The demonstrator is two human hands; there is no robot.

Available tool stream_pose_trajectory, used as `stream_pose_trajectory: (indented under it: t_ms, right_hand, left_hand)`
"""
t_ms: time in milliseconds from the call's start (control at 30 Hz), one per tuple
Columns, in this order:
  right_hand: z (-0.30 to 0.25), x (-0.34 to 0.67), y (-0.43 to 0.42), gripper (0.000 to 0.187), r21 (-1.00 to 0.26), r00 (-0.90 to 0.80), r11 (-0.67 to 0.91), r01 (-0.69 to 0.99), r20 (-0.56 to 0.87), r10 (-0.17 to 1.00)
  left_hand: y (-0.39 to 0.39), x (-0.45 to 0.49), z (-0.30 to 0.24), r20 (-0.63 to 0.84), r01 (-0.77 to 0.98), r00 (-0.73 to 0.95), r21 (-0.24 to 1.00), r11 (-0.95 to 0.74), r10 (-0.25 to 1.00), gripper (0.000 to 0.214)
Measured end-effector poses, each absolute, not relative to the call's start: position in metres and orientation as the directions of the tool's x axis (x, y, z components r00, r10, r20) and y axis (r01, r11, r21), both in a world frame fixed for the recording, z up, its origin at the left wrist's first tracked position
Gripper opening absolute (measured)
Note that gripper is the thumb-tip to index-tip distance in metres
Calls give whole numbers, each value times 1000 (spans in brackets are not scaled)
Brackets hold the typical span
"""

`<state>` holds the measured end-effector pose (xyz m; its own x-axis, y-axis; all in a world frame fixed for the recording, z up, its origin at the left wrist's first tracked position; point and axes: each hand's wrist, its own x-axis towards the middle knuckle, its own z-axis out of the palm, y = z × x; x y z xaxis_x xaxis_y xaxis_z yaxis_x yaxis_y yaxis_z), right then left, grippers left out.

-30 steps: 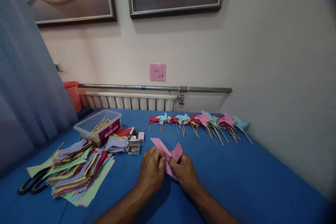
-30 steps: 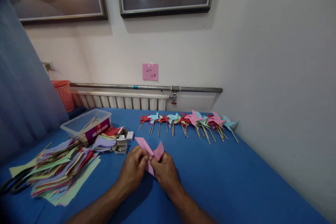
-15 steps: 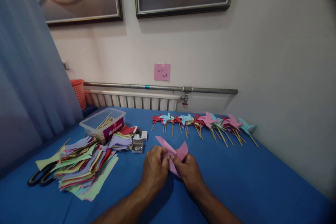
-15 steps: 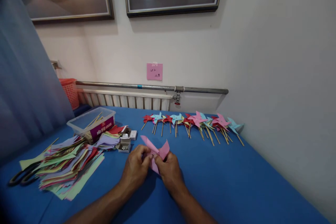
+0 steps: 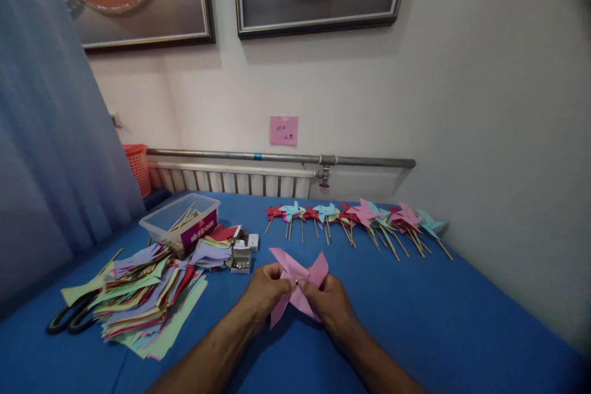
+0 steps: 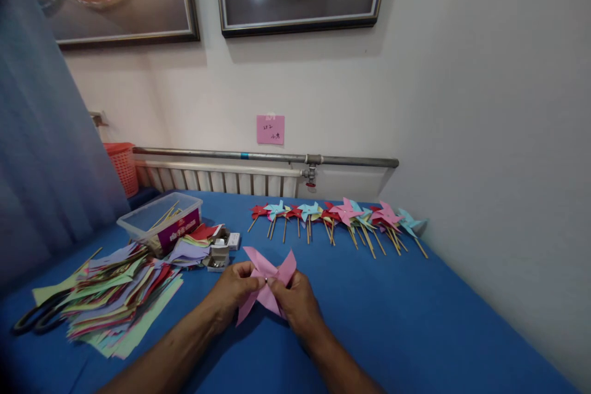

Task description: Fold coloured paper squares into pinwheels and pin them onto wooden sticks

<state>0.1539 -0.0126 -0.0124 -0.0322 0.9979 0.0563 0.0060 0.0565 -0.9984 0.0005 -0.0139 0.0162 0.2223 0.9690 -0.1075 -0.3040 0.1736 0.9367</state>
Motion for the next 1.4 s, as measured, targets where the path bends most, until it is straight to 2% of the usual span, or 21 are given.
stream_pose_trajectory:
  t_ms: [233,467,600,800,1033,1400]
  right_hand:
    - [-4,154,-16,39,-998,-89,52,33,49,995]
    - [-11,154,-12,39,-999,-75,40,-4,41,996]
    - [-10,156,-14,40,-999,-117,47,-20,49,992]
    - [-2,157,-19,38,-996,-189,36,-78,50,981]
    - [6,153,-18,26,-998,-72,19,60,15,997]
    - [15,153,-27,18,-993,-67,14,121,5,998]
  left_hand:
    - [-10,4,12,-90,-191,101,976,108,991,26]
    - [-17,8,21,-70,-218,117,971,95,991,22]
    - [-17,6,24,-115,-234,186,959,158,976,24]
    - [-16,3,20,-121,-227,162,961,156,979,20]
    - [-17,5,19,-100,-230,212,962,149,972,21]
    - [-21,8,22,-88,-275,247,949,157,965,31]
